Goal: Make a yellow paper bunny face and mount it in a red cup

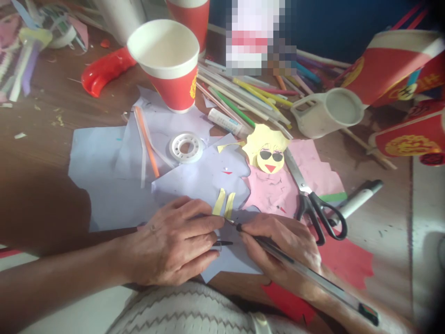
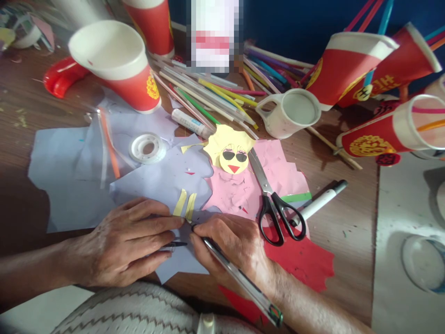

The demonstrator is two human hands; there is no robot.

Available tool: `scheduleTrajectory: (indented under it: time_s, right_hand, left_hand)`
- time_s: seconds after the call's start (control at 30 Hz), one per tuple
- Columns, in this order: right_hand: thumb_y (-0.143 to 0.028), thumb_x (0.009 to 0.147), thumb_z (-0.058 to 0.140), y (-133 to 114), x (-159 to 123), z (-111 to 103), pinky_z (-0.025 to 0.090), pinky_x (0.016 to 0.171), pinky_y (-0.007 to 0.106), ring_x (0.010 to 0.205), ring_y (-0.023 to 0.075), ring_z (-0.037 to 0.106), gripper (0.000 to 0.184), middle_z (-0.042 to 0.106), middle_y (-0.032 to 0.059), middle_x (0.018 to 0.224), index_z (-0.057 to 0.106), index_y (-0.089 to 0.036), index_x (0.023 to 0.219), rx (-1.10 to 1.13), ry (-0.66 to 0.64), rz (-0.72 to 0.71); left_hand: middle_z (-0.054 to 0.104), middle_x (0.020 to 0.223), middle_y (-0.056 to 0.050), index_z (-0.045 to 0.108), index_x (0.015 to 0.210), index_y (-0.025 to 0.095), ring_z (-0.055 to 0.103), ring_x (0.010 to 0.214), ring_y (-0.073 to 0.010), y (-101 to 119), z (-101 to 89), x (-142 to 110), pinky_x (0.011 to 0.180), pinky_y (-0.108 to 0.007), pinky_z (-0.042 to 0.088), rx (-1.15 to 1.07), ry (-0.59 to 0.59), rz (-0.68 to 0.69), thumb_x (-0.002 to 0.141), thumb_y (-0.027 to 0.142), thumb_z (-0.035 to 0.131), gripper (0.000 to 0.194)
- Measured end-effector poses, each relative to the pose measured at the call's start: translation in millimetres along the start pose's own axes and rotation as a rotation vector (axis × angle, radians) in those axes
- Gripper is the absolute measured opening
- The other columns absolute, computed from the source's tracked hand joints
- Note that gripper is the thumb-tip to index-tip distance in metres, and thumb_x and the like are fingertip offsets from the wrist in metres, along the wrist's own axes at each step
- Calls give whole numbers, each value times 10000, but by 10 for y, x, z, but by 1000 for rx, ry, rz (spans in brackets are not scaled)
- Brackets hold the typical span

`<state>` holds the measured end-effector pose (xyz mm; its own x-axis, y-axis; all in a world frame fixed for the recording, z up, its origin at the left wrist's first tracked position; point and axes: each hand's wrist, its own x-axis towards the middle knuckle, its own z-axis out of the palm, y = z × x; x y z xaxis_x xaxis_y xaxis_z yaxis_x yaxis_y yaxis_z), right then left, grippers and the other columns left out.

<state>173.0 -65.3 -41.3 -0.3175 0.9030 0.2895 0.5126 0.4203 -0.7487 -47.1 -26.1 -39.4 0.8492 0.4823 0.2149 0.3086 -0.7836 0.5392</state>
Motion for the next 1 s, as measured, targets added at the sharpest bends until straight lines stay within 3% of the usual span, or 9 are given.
scheduleTrajectory:
  time_s: [1.0]
  right_hand:
    - [-117, 829, 580, 5, -9, -13, 475, 488, 220, 495, 123, 622, 103, 654, -28, 588, 562, -217, 812, -31, 13, 26]
  left_hand:
    - [691, 1064, -33, 654, 772, 164, 562, 936, -218, 8, 3, 6, 795, -365, 438, -11, 10, -16, 832, 158, 583, 93]
